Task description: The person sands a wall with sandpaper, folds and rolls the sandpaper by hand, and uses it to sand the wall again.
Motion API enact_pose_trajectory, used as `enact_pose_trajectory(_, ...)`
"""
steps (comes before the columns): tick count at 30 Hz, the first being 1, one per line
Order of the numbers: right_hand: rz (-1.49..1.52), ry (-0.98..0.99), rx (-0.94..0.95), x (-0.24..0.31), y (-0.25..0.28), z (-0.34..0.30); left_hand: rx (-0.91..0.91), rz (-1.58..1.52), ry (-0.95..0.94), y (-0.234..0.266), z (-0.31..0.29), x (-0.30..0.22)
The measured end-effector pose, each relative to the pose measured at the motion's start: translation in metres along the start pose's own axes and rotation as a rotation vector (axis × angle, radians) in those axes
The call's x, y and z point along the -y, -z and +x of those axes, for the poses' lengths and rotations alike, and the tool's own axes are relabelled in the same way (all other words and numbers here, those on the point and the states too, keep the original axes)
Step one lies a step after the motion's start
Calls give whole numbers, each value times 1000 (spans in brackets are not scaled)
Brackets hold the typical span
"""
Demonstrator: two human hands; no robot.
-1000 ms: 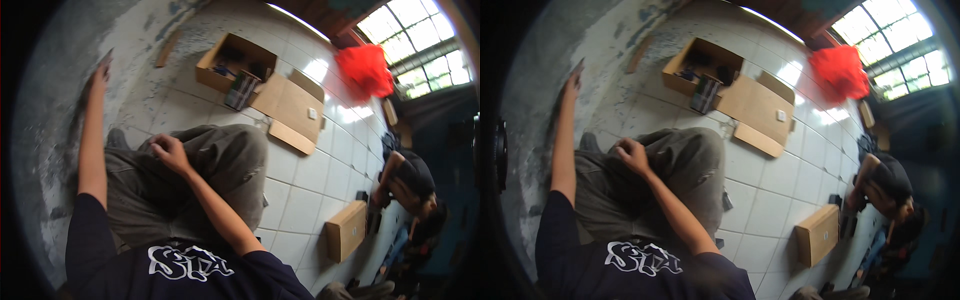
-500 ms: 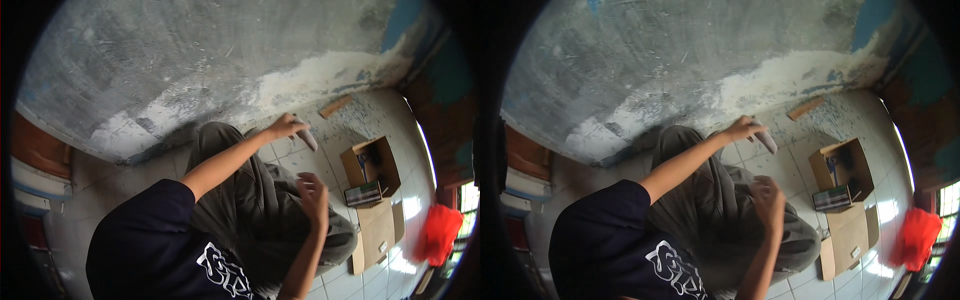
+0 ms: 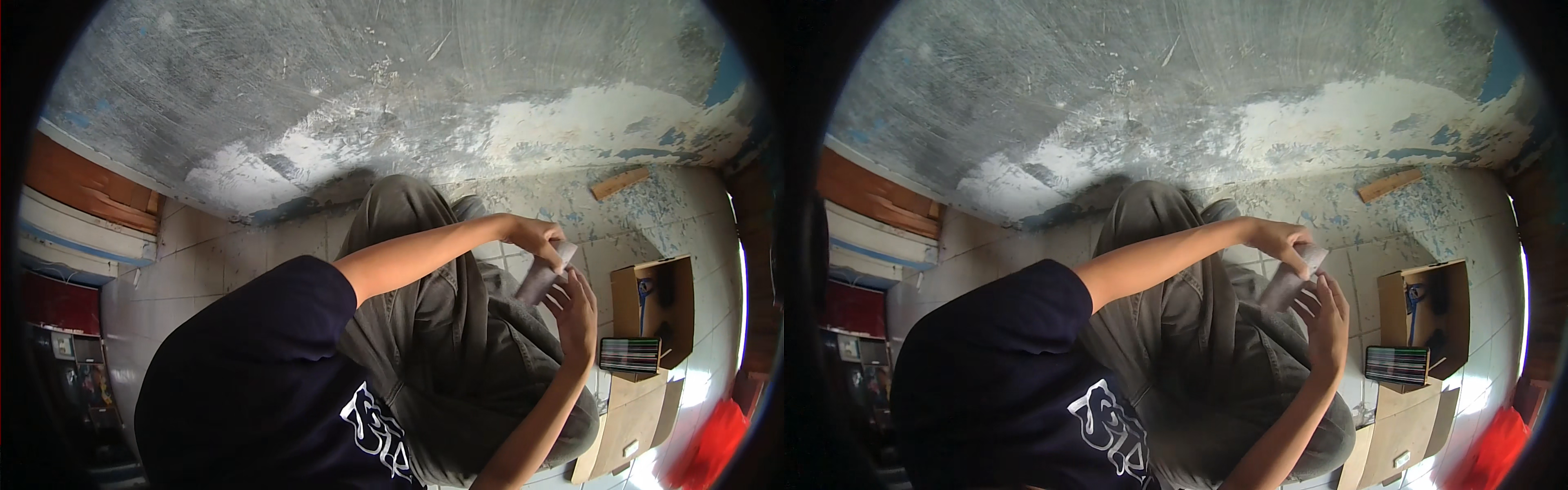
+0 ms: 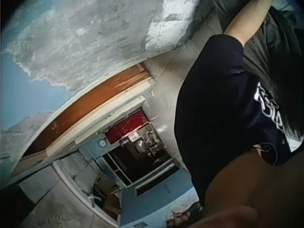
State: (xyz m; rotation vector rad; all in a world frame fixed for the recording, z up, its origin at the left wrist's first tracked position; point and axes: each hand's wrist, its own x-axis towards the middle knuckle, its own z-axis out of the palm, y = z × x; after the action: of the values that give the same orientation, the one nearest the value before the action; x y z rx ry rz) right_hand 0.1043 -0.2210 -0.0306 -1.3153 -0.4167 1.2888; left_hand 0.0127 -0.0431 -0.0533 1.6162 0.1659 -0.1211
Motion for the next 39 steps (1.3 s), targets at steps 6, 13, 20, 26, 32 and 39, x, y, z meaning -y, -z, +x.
enact_pose_trajectory(6,-27,34,-33,-6,16,8,-31,87,-27,-3,13,2)
enact_pose_trajectory(13,-179,185,-165,-14,27,19,-120,-18,-48,-5,11,1)
enact_pose_trajectory(20,-253,218,-277,-22,36,23,-120,-29,-26,-3,13,9)
enact_pose_trajectory(26,-219,282,-370,-21,35,24,-170,-128,-26,0,14,10)
enact_pose_trajectory(32,-128,183,-312,-14,31,19,-237,-193,-82,1,18,17)
enact_pose_trajectory(39,-82,187,-328,-12,33,17,-345,-32,51,2,13,7)
